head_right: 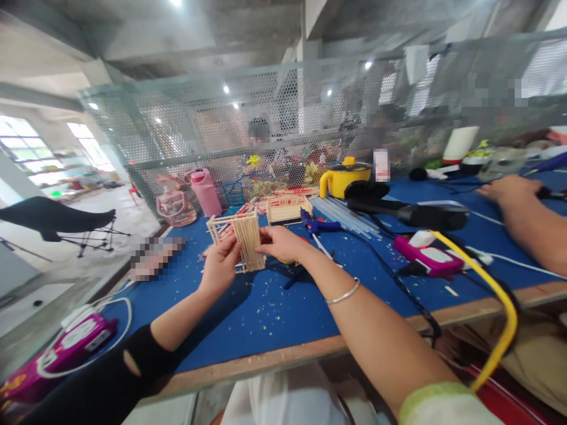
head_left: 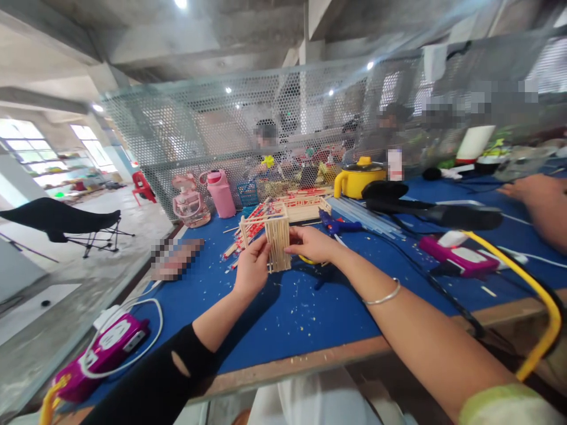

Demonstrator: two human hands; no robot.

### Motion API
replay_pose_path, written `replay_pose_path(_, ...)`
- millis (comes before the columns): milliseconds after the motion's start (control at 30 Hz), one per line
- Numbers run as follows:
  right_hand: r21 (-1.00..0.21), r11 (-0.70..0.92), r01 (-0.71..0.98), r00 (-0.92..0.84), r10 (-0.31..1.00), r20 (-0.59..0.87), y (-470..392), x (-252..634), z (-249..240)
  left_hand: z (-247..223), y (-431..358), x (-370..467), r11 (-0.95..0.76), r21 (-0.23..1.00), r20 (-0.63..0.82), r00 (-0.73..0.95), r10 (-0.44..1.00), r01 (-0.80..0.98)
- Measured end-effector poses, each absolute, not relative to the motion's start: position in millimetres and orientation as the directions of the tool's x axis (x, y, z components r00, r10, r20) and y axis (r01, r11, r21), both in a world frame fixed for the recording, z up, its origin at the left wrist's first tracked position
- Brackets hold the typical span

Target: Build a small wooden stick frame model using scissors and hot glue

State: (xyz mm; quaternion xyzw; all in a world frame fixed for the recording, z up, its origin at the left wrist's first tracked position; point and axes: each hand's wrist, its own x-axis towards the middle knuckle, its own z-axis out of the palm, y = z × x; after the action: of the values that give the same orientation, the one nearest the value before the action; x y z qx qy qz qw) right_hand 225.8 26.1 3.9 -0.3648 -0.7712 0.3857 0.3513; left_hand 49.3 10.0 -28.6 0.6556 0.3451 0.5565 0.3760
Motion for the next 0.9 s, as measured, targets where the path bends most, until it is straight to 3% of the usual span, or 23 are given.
replay_pose_path(167, -0.845, 0.451, 0.286, -0.521, 0.814, 0.258, 23.7, 222.9, 4.1, -30.2, 2.2, 47.9, -0.445, 0.895, 0.447, 0.046, 0.893, -0.041)
replay_pose_path(367, -0.827, 0.471, 0.306, -0.511, 0.815, 0.274, 24.6, 222.3, 1.9, -30.8, 0.7, 47.4, -0.379, 0.919, 0.387, 0.071, 0.919, -0.106)
replay_pose_path(900, -0.818, 0.477, 0.322, -0.502, 0.818, 0.279, 24.1, 222.7, 1.5, -31.1, -0.4, 50.9, -0.425, 0.905, 0.426, 0.076, 0.901, -0.031)
